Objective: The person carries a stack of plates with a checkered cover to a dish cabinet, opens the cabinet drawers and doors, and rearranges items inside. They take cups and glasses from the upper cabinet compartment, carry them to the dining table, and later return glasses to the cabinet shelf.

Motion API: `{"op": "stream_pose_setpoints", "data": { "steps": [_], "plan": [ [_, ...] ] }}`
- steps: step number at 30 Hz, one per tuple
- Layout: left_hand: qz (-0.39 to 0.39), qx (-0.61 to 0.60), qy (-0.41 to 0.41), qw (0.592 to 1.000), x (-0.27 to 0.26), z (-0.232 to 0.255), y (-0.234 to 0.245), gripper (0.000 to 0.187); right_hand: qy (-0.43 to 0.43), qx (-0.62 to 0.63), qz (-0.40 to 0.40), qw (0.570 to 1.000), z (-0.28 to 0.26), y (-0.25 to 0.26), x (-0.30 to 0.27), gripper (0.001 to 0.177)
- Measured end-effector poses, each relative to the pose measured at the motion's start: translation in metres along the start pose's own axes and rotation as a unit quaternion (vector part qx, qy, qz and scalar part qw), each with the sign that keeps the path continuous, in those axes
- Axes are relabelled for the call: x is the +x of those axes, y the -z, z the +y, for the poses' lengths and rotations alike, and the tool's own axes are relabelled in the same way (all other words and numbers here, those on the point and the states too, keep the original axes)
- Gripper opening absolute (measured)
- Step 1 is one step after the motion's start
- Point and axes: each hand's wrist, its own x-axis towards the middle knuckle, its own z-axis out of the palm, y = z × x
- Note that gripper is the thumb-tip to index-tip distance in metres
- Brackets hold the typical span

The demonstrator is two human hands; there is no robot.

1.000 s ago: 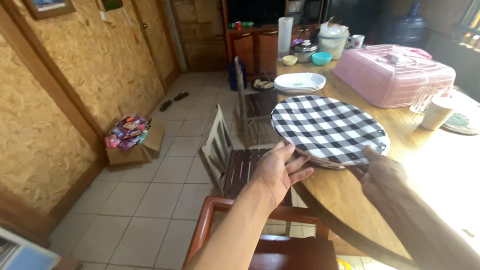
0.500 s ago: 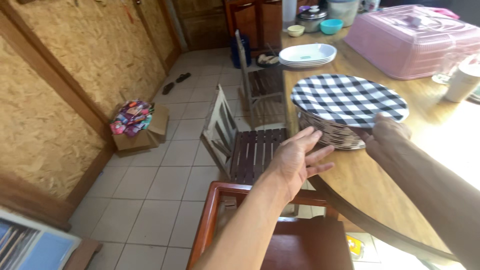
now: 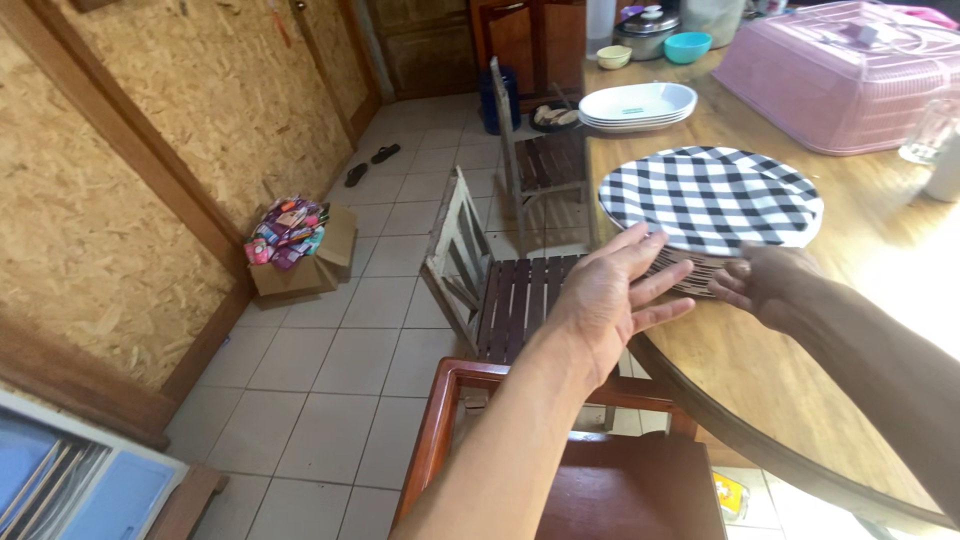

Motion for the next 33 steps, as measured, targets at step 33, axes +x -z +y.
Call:
{"op": "stream_pose_setpoints", "data": {
  "steps": [33],
  "plan": [
    [0.289, -0.004, -0.121, 0.950, -0.170, 0.093, 0.116, 0.043, 0.107, -0.156, -0.175, 0.966, 0.065, -0.148, -0.209, 0.031]
  ]
}}
